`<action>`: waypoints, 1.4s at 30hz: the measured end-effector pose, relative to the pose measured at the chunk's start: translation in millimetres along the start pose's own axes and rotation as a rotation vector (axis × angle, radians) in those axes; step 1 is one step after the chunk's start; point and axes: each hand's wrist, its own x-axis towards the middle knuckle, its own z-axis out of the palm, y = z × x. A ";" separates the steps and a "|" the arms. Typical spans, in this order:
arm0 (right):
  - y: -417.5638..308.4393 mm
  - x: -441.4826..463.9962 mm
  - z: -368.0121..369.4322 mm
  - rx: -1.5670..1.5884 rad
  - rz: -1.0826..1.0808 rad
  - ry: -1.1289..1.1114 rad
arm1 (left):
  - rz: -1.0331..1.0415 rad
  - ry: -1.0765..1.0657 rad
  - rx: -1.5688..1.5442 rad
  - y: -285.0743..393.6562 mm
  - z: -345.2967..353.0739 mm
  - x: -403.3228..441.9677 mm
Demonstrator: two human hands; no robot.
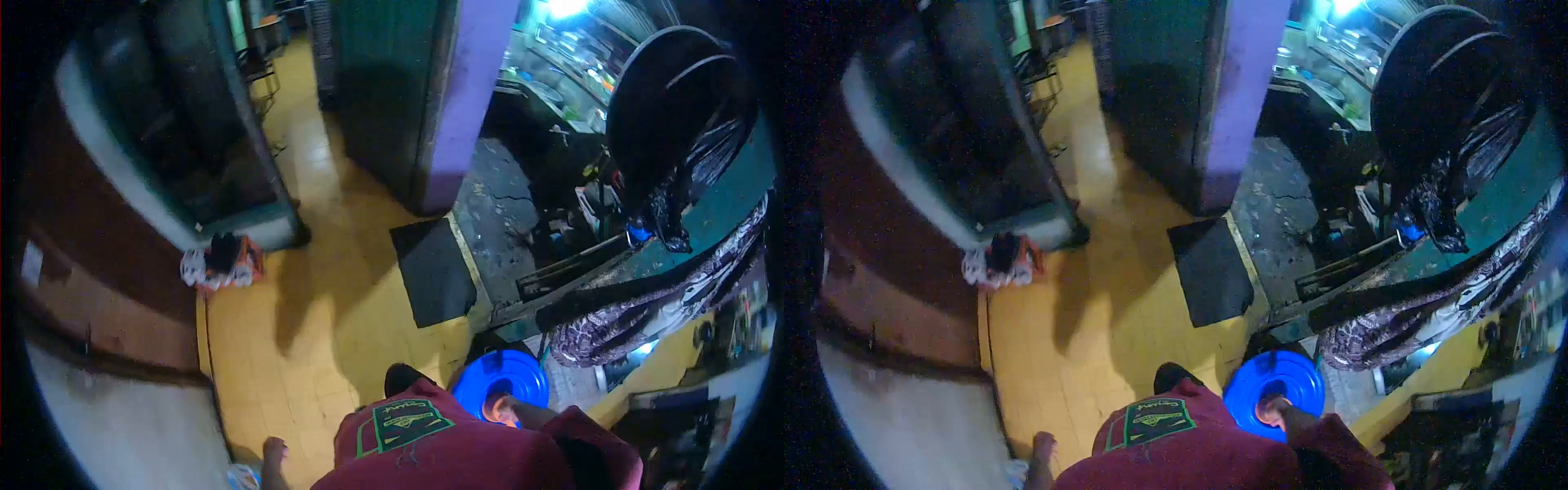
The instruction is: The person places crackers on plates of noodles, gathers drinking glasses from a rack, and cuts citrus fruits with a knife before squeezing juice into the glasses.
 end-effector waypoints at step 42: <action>-1061.8 515.7 -926.2 0.163 -0.342 0.002 | 0.131 0.059 -0.010 1038.0 180.6 747.8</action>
